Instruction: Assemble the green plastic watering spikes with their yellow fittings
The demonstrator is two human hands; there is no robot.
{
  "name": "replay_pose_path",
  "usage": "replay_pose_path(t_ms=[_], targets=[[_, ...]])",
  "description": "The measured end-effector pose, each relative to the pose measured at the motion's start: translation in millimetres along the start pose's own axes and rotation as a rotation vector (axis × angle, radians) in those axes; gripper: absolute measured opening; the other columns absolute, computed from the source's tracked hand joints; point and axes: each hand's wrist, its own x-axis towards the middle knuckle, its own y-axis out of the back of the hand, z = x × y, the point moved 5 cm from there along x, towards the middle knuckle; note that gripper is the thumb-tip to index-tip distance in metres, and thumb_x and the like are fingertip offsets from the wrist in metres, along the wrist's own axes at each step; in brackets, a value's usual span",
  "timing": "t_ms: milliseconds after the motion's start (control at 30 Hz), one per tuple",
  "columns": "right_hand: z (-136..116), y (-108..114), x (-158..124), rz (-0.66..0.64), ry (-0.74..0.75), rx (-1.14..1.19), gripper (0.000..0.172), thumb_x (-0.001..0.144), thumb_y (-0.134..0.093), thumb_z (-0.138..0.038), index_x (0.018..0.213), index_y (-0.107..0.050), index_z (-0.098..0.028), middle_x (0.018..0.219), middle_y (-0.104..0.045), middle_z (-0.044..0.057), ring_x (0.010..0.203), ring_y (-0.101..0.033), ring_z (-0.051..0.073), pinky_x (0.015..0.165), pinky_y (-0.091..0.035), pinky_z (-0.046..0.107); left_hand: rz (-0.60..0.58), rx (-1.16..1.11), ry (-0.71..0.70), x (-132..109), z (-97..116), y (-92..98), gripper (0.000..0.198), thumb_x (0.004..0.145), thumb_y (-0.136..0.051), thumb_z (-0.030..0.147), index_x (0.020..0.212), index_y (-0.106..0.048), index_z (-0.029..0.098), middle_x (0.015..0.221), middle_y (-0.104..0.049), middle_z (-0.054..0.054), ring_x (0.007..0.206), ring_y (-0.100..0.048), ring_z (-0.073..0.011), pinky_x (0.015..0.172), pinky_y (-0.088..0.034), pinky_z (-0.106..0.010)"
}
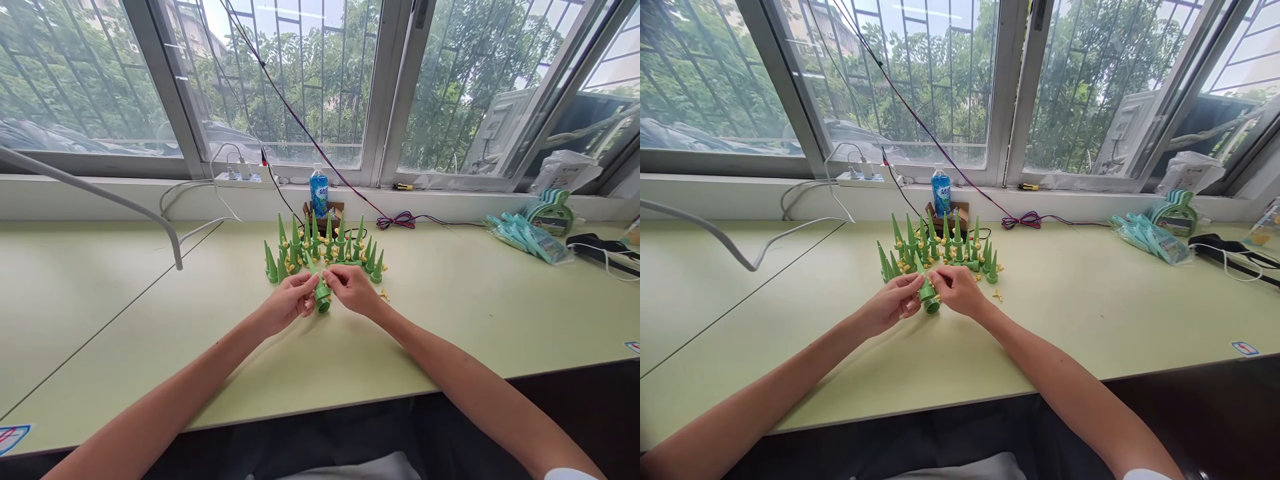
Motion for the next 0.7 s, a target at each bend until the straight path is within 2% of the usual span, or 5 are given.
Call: replay_pose_path(t_ms=[133, 367, 467, 600, 700], targets=[[-1.7, 0.5, 0.4, -0.009, 0.015, -0.034, 0.037, 0.093, -0.043, -0.034, 0.061, -0.032, -0.019, 0.057, -0.032, -0.005, 0.054, -0.027, 0.009, 0.052, -0.022, 0.026, 0.001, 0.020, -0.047, -0.3, 1.4, -0.8, 0.034, 0.080, -0.070, 0.045, 0.077, -0.050, 0.017, 0.057, -0.041, 0.007, 0.043, -0.042, -0.0042, 0.038, -0.034, -0.017], [2.6, -0.2, 2.5, -0.016, -0.020, -0.070, 0.038, 0.092, -0.043, -0.032, 0.060, -0.029, -0.019, 0.055, -0.029, -0.005, 0.054, -0.026, 0.008, 0.052, -0.021, 0.026, 0.136, 0.466, -0.334, -3.6, 10.6, -0.9, 0.035, 0.085, -0.064, 0.040, 0.069, -0.041, 0.019, 0.056, -0.036, 0.008, 0.041, -0.047, -0.0055, 0.039, -0.034, -0.019], [5.7, -1.4, 3.3, -0.039, -0.041, -0.053, 0.038, 0.092, -0.042, -0.032, 0.059, -0.028, -0.019, 0.056, -0.028, -0.005, 0.054, -0.027, 0.008, 0.052, -0.021, 0.025, 0.178, 0.509, -0.426, -5.6, 13.9, -3.3, 0.039, 0.083, -0.065, 0.040, 0.066, -0.037, 0.019, 0.064, -0.035, 0.006, 0.044, -0.049, -0.0058, 0.037, -0.035, -0.020], [4.3, -0.5, 2.7, -0.042, -0.029, -0.038, 0.038, 0.093, -0.042, -0.033, 0.060, -0.030, -0.019, 0.056, -0.029, -0.005, 0.054, -0.027, 0.008, 0.052, -0.022, 0.025, 0.144, 0.480, -0.354, -5.3, 13.2, -4.6, 0.035, 0.084, -0.064, 0.042, 0.070, -0.041, 0.019, 0.060, -0.034, 0.007, 0.043, -0.049, -0.0067, 0.037, -0.034, -0.020], [-0.2, 0.8, 1.2, -0.029, 0.005, -0.049, 0.037, 0.094, -0.042, -0.034, 0.061, -0.033, -0.019, 0.057, -0.031, -0.005, 0.054, -0.027, 0.008, 0.052, -0.022, 0.025, 0.068, 0.329, -0.251, -3.1, 9.5, -2.8, 0.036, 0.086, -0.061, 0.047, 0.071, -0.045, 0.017, 0.060, -0.036, 0.006, 0.043, -0.046, -0.0059, 0.040, -0.035, -0.020]])
